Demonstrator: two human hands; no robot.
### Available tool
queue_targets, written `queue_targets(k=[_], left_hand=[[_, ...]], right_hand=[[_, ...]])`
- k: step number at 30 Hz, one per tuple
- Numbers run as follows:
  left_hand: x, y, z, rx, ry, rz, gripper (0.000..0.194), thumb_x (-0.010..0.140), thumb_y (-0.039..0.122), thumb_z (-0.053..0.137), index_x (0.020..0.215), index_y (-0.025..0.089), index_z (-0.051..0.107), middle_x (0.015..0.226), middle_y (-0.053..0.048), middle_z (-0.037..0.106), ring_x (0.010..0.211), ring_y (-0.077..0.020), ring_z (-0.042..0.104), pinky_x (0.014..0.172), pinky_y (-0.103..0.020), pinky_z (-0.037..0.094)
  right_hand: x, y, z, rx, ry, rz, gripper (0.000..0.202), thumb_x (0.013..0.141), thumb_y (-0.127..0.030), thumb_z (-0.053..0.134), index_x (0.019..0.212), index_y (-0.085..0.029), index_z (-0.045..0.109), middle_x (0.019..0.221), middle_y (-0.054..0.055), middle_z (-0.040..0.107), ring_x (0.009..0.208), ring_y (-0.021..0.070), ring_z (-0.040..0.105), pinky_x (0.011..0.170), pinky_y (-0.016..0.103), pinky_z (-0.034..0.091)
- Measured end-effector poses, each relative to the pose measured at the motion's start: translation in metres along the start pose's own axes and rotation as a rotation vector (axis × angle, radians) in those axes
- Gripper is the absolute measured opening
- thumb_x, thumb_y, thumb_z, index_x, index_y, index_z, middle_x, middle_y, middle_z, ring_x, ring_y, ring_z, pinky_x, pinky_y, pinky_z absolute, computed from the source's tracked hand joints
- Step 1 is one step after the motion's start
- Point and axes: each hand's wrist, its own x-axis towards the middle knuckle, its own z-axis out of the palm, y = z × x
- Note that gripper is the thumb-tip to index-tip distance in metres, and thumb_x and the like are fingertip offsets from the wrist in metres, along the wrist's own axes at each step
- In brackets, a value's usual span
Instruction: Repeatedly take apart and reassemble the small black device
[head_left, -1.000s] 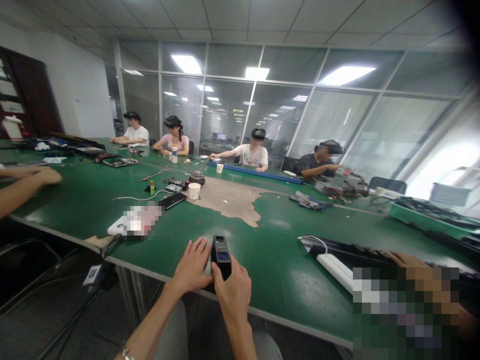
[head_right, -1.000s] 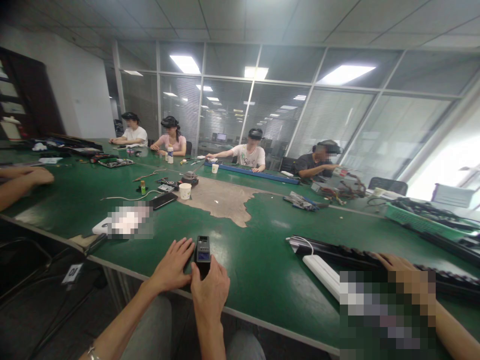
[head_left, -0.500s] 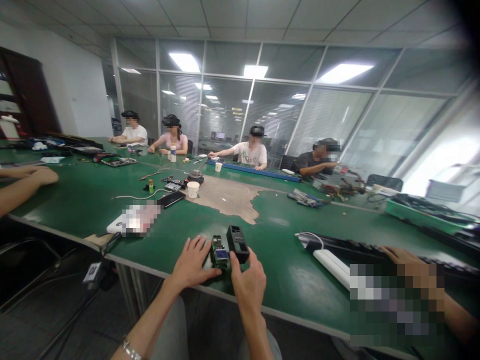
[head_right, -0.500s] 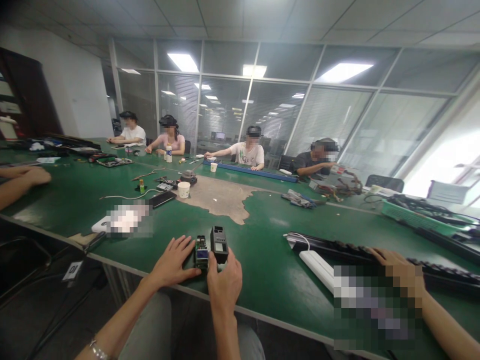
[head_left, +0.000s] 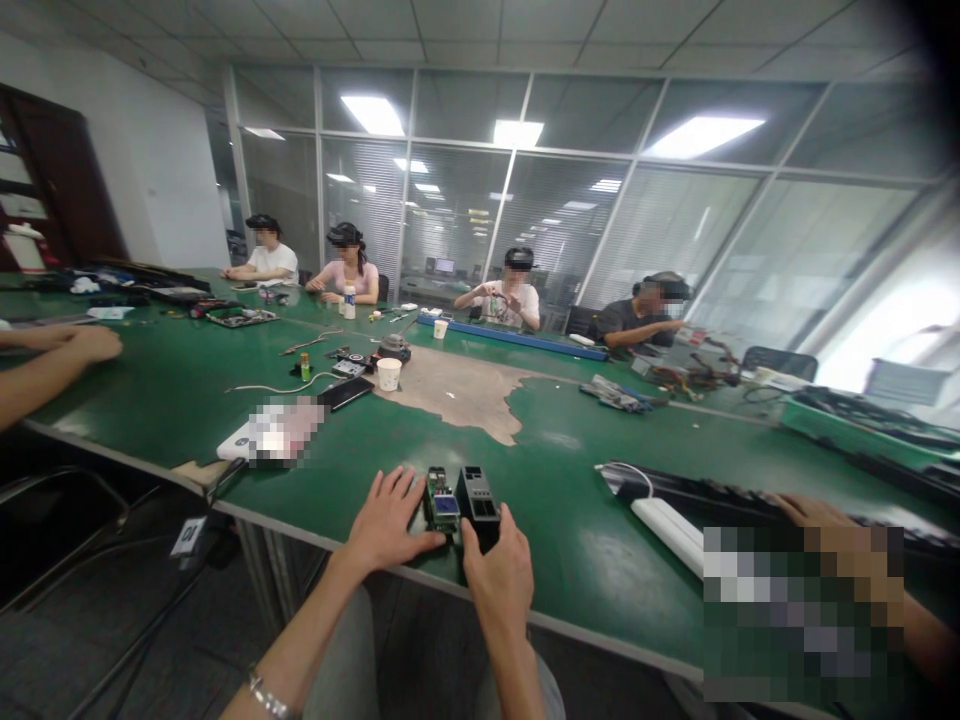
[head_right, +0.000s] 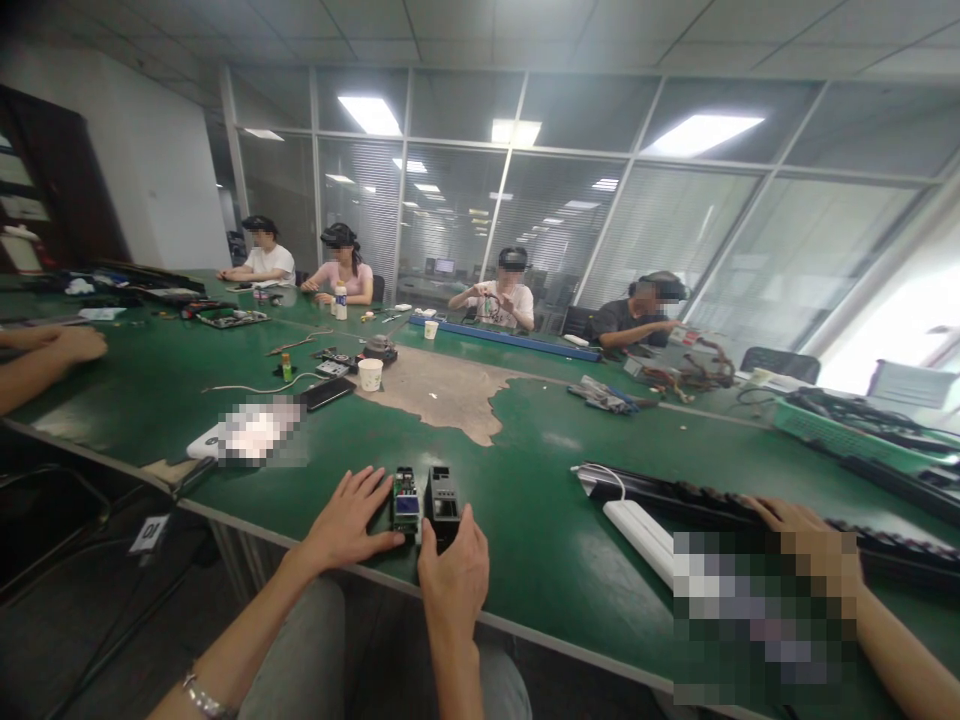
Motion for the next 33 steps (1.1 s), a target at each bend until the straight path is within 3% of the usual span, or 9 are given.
queue_targets(k=[4,12,18,26,33], left_hand=[[0.000,0.000,0.000,0.007,-0.002,-0.003,0.093,0.079,0.081,0.038,0.148,0.019,0.029,0.153,-0.012,0.031,0.144,-0.0321,0.018,0.117,-0.054,0.010],[0.000,0.000,-0.001,0.020,0.002,0.008,0.087,0.082,0.079,0.036,0.147,0.022,0.031,0.154,-0.011,0.029,0.144,-0.0318,0.019,0.117,-0.054,0.010],[-0.001,0.000,0.001,0.016,0.017,0.010,0.085,0.082,0.077,0.040,0.146,0.023,0.033,0.153,-0.011,0.032,0.143,-0.0318,0.019,0.116,-0.055,0.010],[-0.002,-0.002,0.001,0.021,0.024,0.013,0.076,0.083,0.069,0.046,0.144,0.024,0.036,0.153,-0.010,0.033,0.143,-0.0313,0.022,0.116,-0.054,0.012],[0.000,-0.004,0.008,0.017,0.046,-0.011,0.087,0.083,0.064,0.045,0.148,0.010,0.024,0.154,-0.017,0.028,0.143,-0.0312,0.020,0.118,-0.052,0.012]], right_hand=[[-0.003,-0.002,0.000,-0.043,0.010,-0.011,0.074,0.085,-0.050,0.053,0.139,-0.003,0.040,0.126,0.022,0.057,0.117,0.0318,0.051,0.092,0.038,0.041],[0.002,-0.007,-0.006,0.087,0.002,0.074,0.055,0.086,-0.051,0.050,0.124,-0.012,0.057,0.113,0.015,0.065,0.103,0.0291,0.059,0.089,0.037,0.042],[0.007,-0.029,-0.018,0.235,0.067,0.080,0.057,0.083,-0.058,0.054,0.121,-0.015,0.059,0.112,0.013,0.066,0.104,0.0272,0.061,0.089,0.033,0.043],[0.005,-0.057,-0.010,0.199,0.017,-0.023,0.054,0.085,-0.054,0.053,0.120,-0.014,0.059,0.109,0.014,0.067,0.100,0.0265,0.062,0.086,0.033,0.043],[0.007,-0.069,-0.011,0.061,0.000,-0.062,0.049,0.085,-0.052,0.054,0.118,-0.017,0.059,0.097,0.011,0.068,0.092,0.0262,0.063,0.080,0.033,0.042]])
